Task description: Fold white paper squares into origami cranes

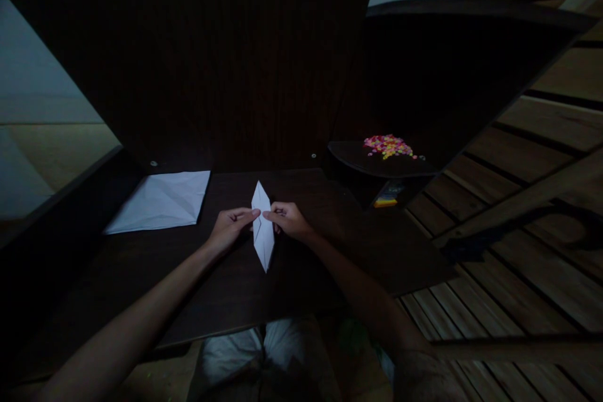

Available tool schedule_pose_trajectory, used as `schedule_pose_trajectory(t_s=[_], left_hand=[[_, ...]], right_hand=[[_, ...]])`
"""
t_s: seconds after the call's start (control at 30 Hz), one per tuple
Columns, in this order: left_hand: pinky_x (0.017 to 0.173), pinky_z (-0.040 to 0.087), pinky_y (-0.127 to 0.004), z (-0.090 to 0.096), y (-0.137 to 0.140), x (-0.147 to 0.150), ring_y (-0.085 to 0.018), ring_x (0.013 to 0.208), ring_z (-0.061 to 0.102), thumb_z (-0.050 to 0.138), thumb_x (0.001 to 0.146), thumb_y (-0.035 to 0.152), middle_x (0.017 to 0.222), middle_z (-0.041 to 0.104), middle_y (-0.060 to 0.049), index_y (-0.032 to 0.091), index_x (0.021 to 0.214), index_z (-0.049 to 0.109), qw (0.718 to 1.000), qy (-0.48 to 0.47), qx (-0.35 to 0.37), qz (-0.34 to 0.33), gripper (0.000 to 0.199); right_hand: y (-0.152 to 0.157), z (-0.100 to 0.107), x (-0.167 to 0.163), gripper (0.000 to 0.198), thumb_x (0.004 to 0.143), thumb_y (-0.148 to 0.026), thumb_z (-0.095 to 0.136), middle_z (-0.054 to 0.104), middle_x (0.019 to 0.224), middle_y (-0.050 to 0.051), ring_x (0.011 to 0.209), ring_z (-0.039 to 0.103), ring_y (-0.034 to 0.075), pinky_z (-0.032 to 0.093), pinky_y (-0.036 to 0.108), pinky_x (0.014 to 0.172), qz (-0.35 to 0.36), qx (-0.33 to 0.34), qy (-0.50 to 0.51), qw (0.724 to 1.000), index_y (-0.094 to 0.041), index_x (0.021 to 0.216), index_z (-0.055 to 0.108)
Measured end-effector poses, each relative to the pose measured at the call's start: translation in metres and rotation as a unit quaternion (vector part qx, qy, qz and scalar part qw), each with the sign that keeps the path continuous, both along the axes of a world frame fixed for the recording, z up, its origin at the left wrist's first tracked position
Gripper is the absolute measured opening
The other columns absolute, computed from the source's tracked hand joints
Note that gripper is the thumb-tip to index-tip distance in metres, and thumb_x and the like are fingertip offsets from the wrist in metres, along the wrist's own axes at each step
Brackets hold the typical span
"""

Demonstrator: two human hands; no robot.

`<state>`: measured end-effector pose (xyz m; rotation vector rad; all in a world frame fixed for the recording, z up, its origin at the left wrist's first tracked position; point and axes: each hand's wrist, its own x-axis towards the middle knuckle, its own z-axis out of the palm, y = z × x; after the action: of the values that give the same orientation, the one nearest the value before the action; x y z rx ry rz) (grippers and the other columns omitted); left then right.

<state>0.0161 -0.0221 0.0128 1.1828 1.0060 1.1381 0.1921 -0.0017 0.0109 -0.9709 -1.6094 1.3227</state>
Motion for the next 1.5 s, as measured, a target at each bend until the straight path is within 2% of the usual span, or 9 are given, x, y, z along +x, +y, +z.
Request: schedule_pose_trajectory(t_s=[0.1, 0.4, 0.6, 0.83, 1.0, 1.13, 1.3, 1.5], left_hand=[[0.064, 0.053, -0.028, 0.0006, 0.0014, -0.0009, -0.018, 0.064, 0.065, 0.078, 0.062, 0.046, 0.071, 0.073, -0.006, 0.012, 0.078, 0.074, 1.0, -0.021, -0.002, 0.01, 0.038], [0.058, 0.053, -0.027, -0.0012, 0.0035, 0.0005, -0.018, 0.061, 0.065, 0.076, 0.063, 0.039, 0.067, 0.072, -0.004, 0.013, 0.072, 0.075, 0.998, 0.011, 0.013, 0.06, 0.027], [0.057, 0.051, -0.026, 0.0059, 0.0019, -0.0003, -0.018, 0.061, 0.065, 0.076, 0.064, 0.036, 0.063, 0.071, -0.003, 0.014, 0.067, 0.075, 0.995, 0.033, 0.035, 0.089, 0.023], [0.058, 0.054, -0.03, 0.0058, 0.0028, 0.0006, -0.02, 0.061, 0.066, 0.076, 0.063, 0.035, 0.066, 0.072, -0.003, 0.014, 0.07, 0.076, 0.995, 0.02, 0.016, 0.094, 0.022], [0.055, 0.054, -0.029, 0.005, 0.0022, 0.0019, -0.019, 0.057, 0.064, 0.074, 0.063, 0.031, 0.059, 0.069, -0.001, 0.013, 0.061, 0.073, 0.994, 0.018, 0.001, 0.112, 0.018], [0.056, 0.054, -0.029, 0.0058, 0.0012, 0.0028, -0.018, 0.057, 0.064, 0.075, 0.062, 0.031, 0.061, 0.07, -0.002, 0.013, 0.061, 0.074, 0.994, 0.0, -0.008, 0.113, 0.018], [0.055, 0.053, -0.028, 0.007, -0.0005, 0.0033, -0.018, 0.056, 0.062, 0.074, 0.064, 0.034, 0.053, 0.065, -0.002, 0.013, 0.051, 0.069, 0.994, -0.009, -0.004, 0.107, 0.025], [0.053, 0.05, -0.026, 0.0056, -0.0007, 0.0047, -0.015, 0.054, 0.059, 0.073, 0.064, 0.037, 0.053, 0.063, -0.002, 0.013, 0.053, 0.069, 0.994, -0.03, 0.001, 0.105, 0.026]], right_hand=[[-0.0016, 0.0012, 0.0001, 0.029, 0.072, -0.04, 0.064, 0.049, 0.042, -0.006, 0.036, 0.045, 0.008, 0.033, 0.019, 0.038, 0.006, 0.008, -0.014, 1.0, -0.017, 0.057, 0.052], [-0.0044, 0.0017, -0.002, 0.028, 0.073, -0.039, 0.063, 0.049, 0.042, -0.006, 0.038, 0.046, 0.008, 0.034, 0.019, 0.039, 0.0, 0.018, -0.024, 1.0, -0.018, 0.057, 0.052], [-0.0063, 0.0005, -0.0028, 0.028, 0.073, -0.04, 0.063, 0.048, 0.043, -0.006, 0.039, 0.046, 0.009, 0.034, 0.02, 0.04, -0.008, 0.025, -0.04, 0.999, -0.018, 0.059, 0.052], [-0.0072, -0.0007, -0.0032, 0.028, 0.073, -0.039, 0.063, 0.047, 0.042, -0.006, 0.039, 0.044, 0.008, 0.033, 0.02, 0.04, -0.023, 0.025, -0.049, 0.998, -0.018, 0.057, 0.052], [-0.0071, -0.0016, -0.0048, 0.029, 0.073, -0.039, 0.063, 0.047, 0.042, -0.006, 0.039, 0.043, 0.008, 0.032, 0.02, 0.041, -0.026, 0.038, -0.058, 0.997, -0.018, 0.057, 0.052], [-0.0076, -0.0008, -0.0051, 0.029, 0.073, -0.04, 0.063, 0.047, 0.043, -0.005, 0.04, 0.044, 0.008, 0.033, 0.02, 0.042, -0.028, 0.038, -0.062, 0.997, -0.018, 0.058, 0.053], [-0.0083, -0.0007, -0.0064, 0.029, 0.073, -0.039, 0.063, 0.047, 0.043, -0.006, 0.039, 0.044, 0.008, 0.033, 0.02, 0.041, -0.036, 0.036, -0.058, 0.997, -0.018, 0.058, 0.052], [-0.009, -0.0003, -0.0075, 0.03, 0.074, -0.04, 0.063, 0.047, 0.042, -0.006, 0.039, 0.043, 0.008, 0.034, 0.02, 0.041, -0.035, 0.037, -0.051, 0.997, -0.018, 0.056, 0.051]])
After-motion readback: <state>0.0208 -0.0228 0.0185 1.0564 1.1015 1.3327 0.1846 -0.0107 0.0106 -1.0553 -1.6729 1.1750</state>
